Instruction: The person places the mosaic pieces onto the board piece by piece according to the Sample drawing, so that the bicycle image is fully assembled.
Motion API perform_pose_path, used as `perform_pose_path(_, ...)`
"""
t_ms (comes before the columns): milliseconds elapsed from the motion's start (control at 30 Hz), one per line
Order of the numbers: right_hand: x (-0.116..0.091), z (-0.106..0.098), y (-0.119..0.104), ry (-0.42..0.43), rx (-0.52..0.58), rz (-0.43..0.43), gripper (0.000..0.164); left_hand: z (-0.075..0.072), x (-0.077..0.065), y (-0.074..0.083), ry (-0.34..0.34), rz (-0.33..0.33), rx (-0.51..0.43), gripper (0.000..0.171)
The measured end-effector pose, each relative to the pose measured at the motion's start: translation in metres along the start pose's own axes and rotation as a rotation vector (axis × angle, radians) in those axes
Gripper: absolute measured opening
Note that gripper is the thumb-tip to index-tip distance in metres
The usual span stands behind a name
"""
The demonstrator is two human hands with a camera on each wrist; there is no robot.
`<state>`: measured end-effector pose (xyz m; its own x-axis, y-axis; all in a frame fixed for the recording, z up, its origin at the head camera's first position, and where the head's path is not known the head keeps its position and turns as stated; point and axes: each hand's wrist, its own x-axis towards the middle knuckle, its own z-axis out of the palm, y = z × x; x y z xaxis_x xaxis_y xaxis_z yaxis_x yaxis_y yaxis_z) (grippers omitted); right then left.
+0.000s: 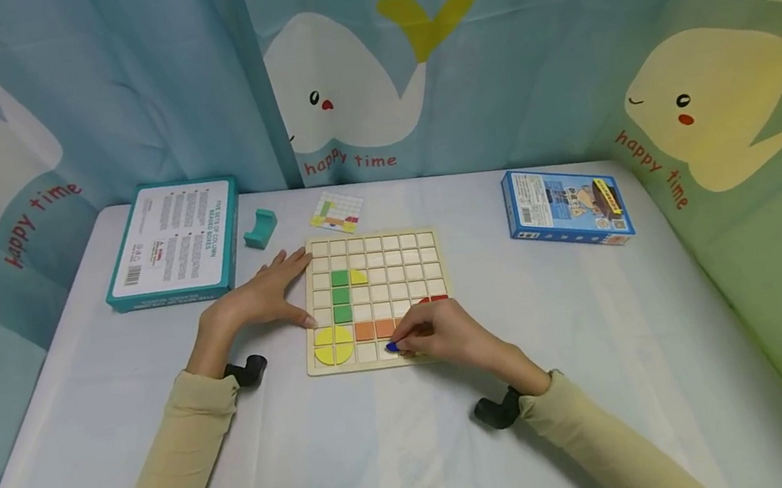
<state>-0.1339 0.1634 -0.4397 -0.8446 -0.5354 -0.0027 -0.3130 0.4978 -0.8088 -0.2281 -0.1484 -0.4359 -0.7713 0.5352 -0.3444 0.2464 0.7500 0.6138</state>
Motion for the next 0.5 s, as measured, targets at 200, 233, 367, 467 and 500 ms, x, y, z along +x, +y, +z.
perform_pose_path(200,0.004,0.005,-0.005,-0.033,-0.008,-0.003,0.010,0.001,-0.001,0.001,0.001,-0.012,0.001,0.112)
perform_pose_path(233,0.004,0.005,-0.004,-0.031,-0.018,-0.007,0.010,0.001,-0.001,0.001,0.001,-0.013,0.001,0.112)
perform_pose_path(367,0.006,0.009,-0.005,-0.016,-0.106,-0.061,0.011,0.000,-0.001,0.002,-0.001,-0.017,0.003,0.112)
perform_pose_path(467,0.008,0.012,-0.007,0.002,-0.203,-0.101,0.013,0.000,-0.001,0.002,-0.002,-0.016,0.007,0.112)
perform_pose_path(500,0.009,0.013,-0.007,0.004,-0.225,-0.102,0.013,0.000,-0.001,0.002,-0.002,-0.015,0.006,0.111)
